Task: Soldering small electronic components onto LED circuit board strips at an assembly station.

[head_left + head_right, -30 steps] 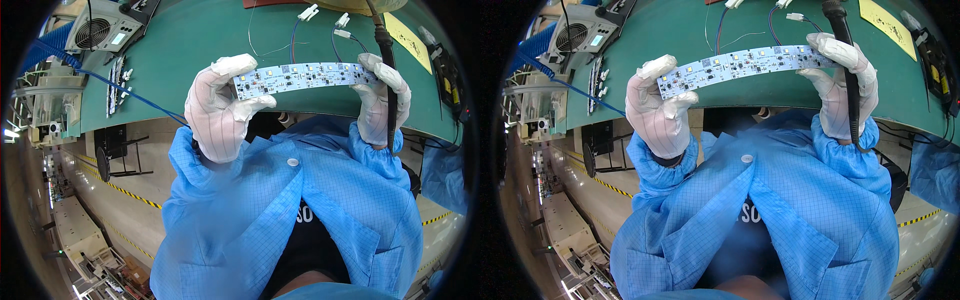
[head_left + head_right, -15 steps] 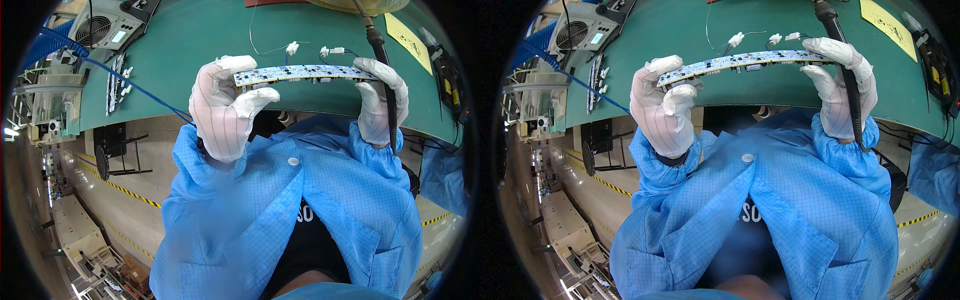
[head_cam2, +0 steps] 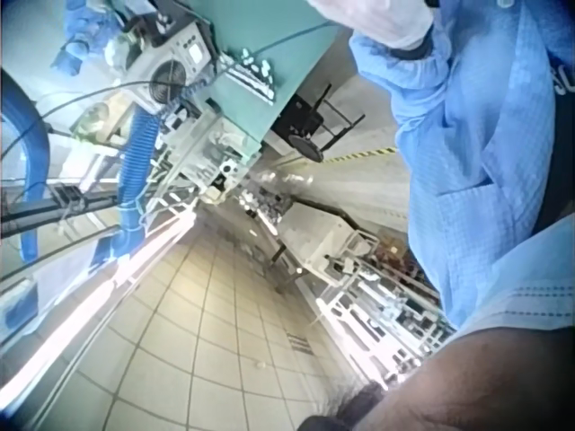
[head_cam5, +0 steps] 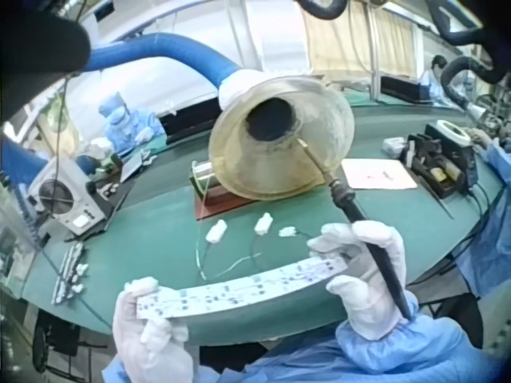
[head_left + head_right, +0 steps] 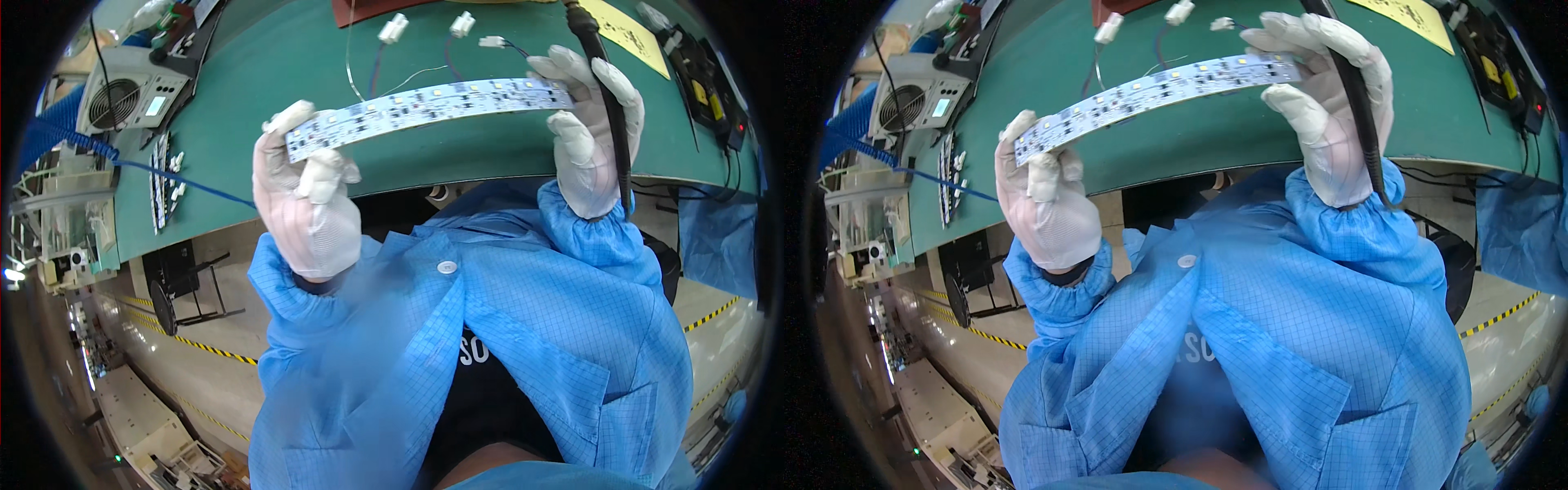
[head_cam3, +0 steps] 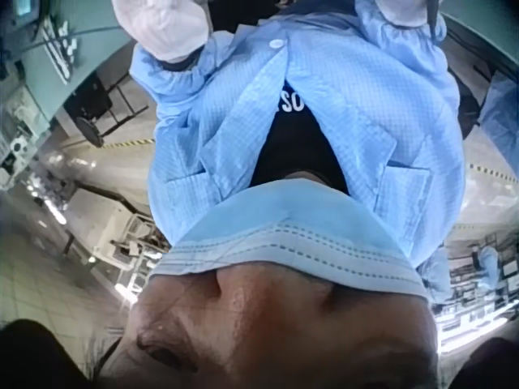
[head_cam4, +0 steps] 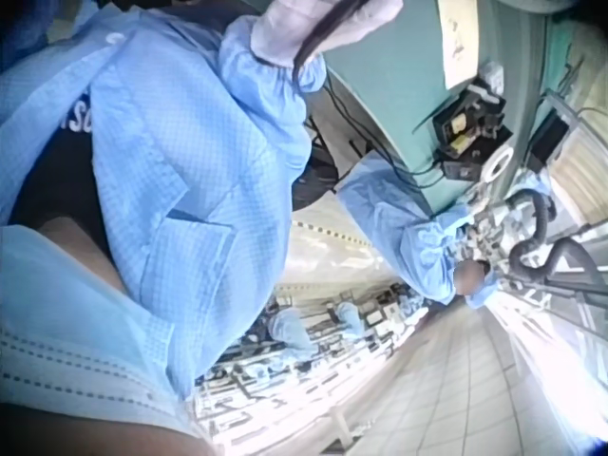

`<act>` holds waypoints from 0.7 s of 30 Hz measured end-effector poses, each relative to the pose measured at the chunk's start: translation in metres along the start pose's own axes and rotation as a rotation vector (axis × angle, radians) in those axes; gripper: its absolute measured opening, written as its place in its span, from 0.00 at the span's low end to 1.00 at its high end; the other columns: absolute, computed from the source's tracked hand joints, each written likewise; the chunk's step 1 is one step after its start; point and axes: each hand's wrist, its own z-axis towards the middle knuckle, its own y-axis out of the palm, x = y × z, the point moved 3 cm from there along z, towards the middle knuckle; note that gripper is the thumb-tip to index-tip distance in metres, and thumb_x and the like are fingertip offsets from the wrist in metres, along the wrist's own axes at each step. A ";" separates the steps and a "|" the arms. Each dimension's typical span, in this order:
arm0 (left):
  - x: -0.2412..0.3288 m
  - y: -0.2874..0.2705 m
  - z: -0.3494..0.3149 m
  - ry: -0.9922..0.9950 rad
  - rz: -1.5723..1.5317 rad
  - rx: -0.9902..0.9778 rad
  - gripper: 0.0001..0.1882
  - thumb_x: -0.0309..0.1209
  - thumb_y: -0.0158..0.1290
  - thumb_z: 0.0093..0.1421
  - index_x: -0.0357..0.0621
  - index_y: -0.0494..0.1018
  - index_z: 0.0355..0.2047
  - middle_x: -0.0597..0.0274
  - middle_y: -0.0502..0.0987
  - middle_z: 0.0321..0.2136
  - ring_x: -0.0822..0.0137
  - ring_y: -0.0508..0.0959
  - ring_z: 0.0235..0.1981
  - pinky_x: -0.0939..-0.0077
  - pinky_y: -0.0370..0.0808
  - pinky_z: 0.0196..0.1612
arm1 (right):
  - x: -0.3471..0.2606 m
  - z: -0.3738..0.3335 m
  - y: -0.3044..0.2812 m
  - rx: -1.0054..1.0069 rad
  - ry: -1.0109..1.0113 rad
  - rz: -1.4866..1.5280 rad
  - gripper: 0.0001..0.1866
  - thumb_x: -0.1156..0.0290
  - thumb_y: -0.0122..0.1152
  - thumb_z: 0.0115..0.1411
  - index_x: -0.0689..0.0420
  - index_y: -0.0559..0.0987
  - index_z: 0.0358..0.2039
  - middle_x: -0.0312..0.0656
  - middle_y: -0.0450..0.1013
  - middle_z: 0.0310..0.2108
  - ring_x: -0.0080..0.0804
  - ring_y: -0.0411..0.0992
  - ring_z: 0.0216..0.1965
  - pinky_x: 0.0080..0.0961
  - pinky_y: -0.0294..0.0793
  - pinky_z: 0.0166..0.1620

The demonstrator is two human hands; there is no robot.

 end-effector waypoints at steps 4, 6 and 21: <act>-0.003 0.000 -0.001 -0.028 -0.057 0.057 0.22 0.23 0.46 0.56 0.35 0.60 0.52 0.51 0.69 0.40 0.71 0.70 0.26 0.79 0.70 0.33 | 0.000 0.003 -0.002 -0.015 -0.052 -0.019 0.30 0.84 0.54 0.49 0.55 0.62 0.55 0.58 0.65 0.52 0.51 0.68 0.51 0.45 0.65 0.55; -0.008 0.000 0.001 -0.035 -0.079 0.052 0.22 0.24 0.48 0.56 0.36 0.60 0.52 0.52 0.69 0.41 0.71 0.70 0.27 0.79 0.70 0.33 | -0.001 0.001 -0.006 -0.001 -0.054 -0.049 0.30 0.84 0.54 0.50 0.55 0.62 0.55 0.58 0.65 0.51 0.51 0.68 0.51 0.45 0.66 0.55; -0.012 -0.013 0.001 -0.034 -0.013 0.055 0.22 0.24 0.46 0.58 0.39 0.61 0.55 0.57 0.71 0.39 0.74 0.69 0.34 0.85 0.67 0.33 | -0.001 0.002 -0.005 -0.073 -0.018 0.001 0.31 0.91 0.50 0.48 0.52 0.65 0.53 0.51 0.67 0.51 0.51 0.68 0.52 0.44 0.66 0.56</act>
